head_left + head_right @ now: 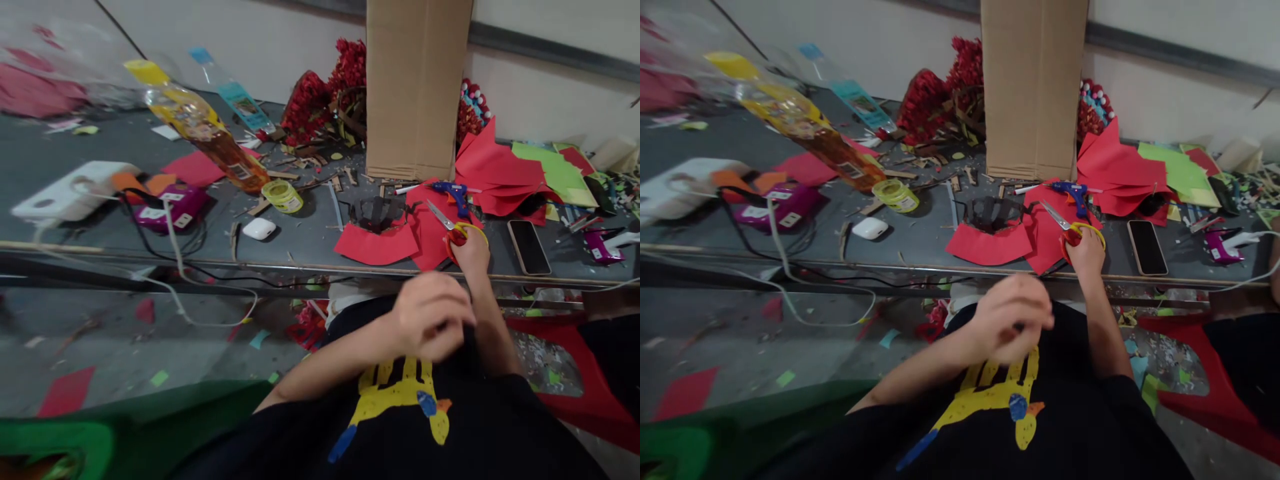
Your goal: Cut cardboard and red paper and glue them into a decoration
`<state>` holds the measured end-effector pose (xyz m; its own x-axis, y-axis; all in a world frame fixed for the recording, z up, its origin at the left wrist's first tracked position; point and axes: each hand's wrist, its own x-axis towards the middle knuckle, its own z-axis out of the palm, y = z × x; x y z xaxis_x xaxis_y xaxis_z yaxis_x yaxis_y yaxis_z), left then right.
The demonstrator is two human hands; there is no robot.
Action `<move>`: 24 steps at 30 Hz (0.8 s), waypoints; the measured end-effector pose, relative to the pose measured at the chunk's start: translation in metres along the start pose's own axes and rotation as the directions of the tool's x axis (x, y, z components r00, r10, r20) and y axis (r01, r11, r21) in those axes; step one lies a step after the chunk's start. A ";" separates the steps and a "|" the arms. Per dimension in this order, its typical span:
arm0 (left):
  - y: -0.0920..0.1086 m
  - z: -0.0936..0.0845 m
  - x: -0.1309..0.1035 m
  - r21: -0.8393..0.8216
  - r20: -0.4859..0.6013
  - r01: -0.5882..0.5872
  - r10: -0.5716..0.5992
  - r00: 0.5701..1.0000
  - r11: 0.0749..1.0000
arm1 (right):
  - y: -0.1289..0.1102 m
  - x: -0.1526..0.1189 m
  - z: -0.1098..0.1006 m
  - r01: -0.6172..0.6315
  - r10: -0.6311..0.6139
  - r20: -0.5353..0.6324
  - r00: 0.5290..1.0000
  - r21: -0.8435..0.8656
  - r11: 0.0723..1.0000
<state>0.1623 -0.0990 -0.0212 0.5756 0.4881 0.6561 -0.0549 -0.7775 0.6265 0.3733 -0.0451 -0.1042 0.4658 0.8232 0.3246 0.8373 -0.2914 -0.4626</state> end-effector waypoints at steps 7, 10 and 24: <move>-0.117 -0.001 0.000 0.648 -0.134 0.353 -0.355 0.925 0.675 | 0.000 -0.001 0.001 -0.002 0.002 -0.006 1.000 0.035 0.999; -0.123 -0.005 0.000 0.699 -0.091 0.333 -0.383 0.919 0.633 | 0.000 0.000 0.000 -0.014 0.014 0.007 1.000 0.038 0.999; -0.092 -0.131 0.070 0.626 -0.153 0.217 -0.155 0.976 0.749 | 0.007 -0.002 0.003 0.001 0.013 -0.077 0.997 0.178 0.984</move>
<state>0.1010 0.0587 0.0221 0.4456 0.6578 0.6072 0.5946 -0.7245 0.3485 0.3772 -0.0470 -0.1107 0.4969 0.7797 0.3811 0.7734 -0.1986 -0.6020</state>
